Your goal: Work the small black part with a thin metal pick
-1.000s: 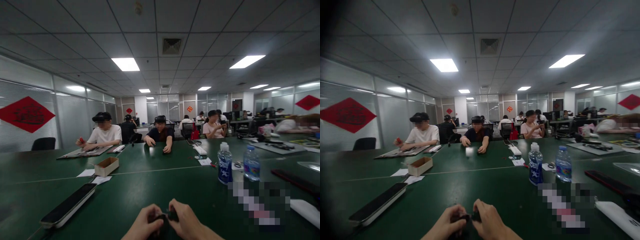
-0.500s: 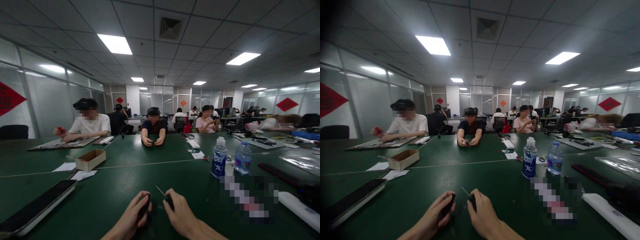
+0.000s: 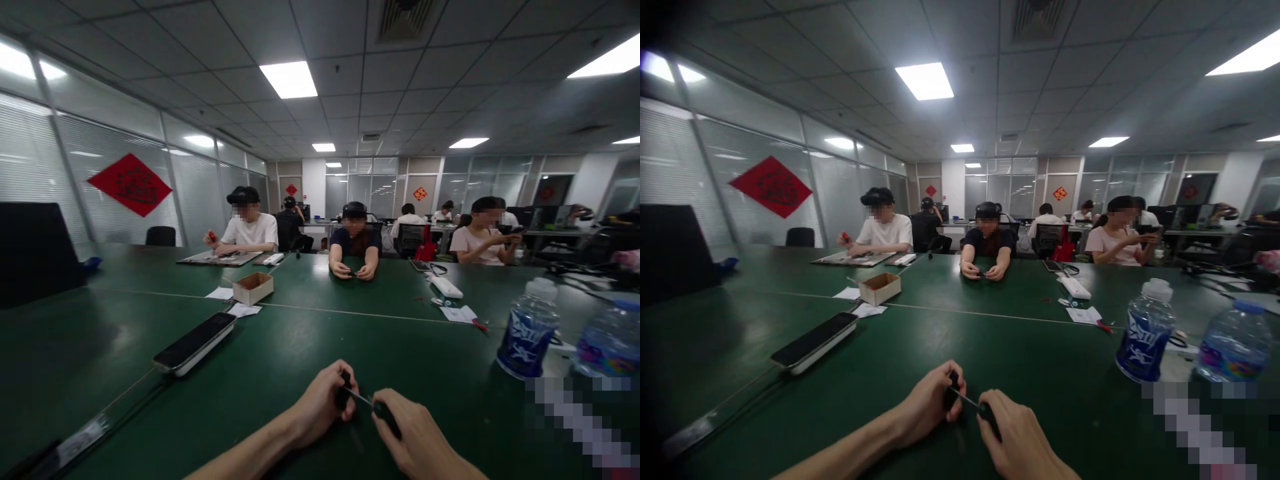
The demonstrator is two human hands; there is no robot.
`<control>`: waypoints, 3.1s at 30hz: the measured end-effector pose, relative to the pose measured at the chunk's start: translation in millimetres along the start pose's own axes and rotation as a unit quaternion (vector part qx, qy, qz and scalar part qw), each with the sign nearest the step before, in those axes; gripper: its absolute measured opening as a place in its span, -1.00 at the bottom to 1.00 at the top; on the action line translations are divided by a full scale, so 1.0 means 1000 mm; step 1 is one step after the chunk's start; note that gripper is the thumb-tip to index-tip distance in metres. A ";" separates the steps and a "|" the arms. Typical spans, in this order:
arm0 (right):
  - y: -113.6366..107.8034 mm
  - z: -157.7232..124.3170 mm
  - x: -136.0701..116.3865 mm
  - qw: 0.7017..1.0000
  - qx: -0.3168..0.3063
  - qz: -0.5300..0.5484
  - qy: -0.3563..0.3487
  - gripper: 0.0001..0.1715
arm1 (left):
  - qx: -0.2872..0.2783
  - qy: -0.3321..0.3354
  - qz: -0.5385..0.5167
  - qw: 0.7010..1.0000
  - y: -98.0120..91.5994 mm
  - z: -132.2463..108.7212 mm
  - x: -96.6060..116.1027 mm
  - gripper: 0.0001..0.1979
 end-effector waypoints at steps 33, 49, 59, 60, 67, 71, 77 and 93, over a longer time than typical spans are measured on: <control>-0.023 -0.007 -0.002 0.995 0.045 -0.069 0.050 -0.80 | 0.113 0.094 0.041 0.988 -0.021 -0.007 0.014 -0.62; -0.011 -0.005 -0.002 0.996 0.009 -0.081 0.021 -0.69 | 0.083 0.095 0.028 0.992 -0.015 -0.006 0.017 -0.61; -0.010 -0.004 0.000 0.995 0.013 -0.093 0.032 -0.68 | 0.077 0.095 0.035 0.992 -0.013 -0.008 0.017 -0.62; -0.010 -0.004 -0.001 0.995 0.012 -0.093 0.032 -0.68 | 0.077 0.095 0.038 0.992 -0.012 -0.008 0.017 -0.62; -0.012 -0.004 -0.002 0.994 0.019 -0.100 0.030 -0.68 | 0.076 0.103 0.068 0.989 -0.011 -0.009 0.017 -0.62; -0.009 -0.004 -0.001 0.994 0.022 -0.106 0.023 -0.67 | 0.084 0.130 0.116 0.981 -0.013 -0.009 0.020 -0.65; -0.002 -0.005 0.004 0.996 0.016 -0.087 0.021 -0.65 | 0.088 0.153 0.157 0.972 -0.013 -0.010 0.024 -0.68; -0.017 -0.007 0.004 0.994 0.020 -0.108 0.019 -0.70 | 0.100 0.110 0.137 0.979 -0.017 -0.006 0.014 -0.60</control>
Point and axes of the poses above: each hand's wrist, its own z-axis towards the middle knuckle, its own y-axis out of the palm, x = y × z, the point moved 7 cm from there along z, towards the middle knuckle, and after that the axes turned 14 degrees about -z, right-handed, at the moved point
